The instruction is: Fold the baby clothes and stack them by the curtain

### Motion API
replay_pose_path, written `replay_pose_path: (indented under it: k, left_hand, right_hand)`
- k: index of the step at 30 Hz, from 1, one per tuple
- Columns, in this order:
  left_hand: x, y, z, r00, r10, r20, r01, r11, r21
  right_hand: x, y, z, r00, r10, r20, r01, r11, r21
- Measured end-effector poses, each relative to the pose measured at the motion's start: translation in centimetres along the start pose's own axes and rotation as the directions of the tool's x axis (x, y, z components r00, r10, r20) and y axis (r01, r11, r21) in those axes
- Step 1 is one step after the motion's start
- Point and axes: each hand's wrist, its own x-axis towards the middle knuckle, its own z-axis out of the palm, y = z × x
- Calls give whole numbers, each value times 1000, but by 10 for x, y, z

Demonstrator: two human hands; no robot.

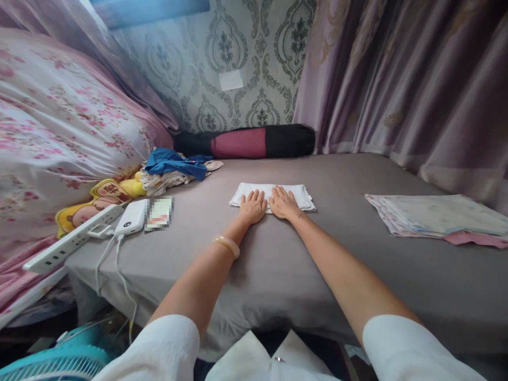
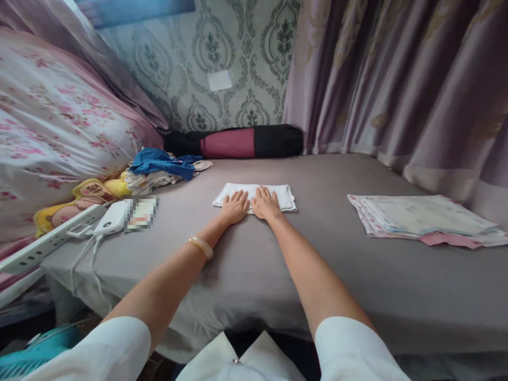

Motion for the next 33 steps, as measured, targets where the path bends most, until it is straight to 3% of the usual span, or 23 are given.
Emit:
replay_pose_path:
  k: [6, 11, 15, 21, 28, 33]
  left_hand:
    - [7, -2, -14, 989, 141, -48, -134, 982, 131]
    - [35, -2, -26, 981, 175, -77, -164, 977, 139]
    - [54, -2, -12, 943, 286, -167, -277, 958, 76]
    - [55, -6, 13, 961, 267, -70, -271, 961, -54]
    - [50, -9, 15, 948, 295, -115, -305, 949, -75]
    - [47, -13, 11, 950, 298, -92, -306, 948, -91]
  right_hand:
    - [-3, 1, 0, 999, -6, -37, 6, 1000, 3]
    - [-2, 1, 0, 1000, 11, -17, -11, 1000, 18]
    - [-2, 2, 1, 999, 6, -35, -5, 1000, 13]
    - [-7, 5, 3, 998, -13, -58, 11, 999, -39]
    - [-11, 8, 9, 989, -53, -135, 45, 997, -62]
    - [-9, 5, 9, 994, -33, -107, 24, 996, -82]
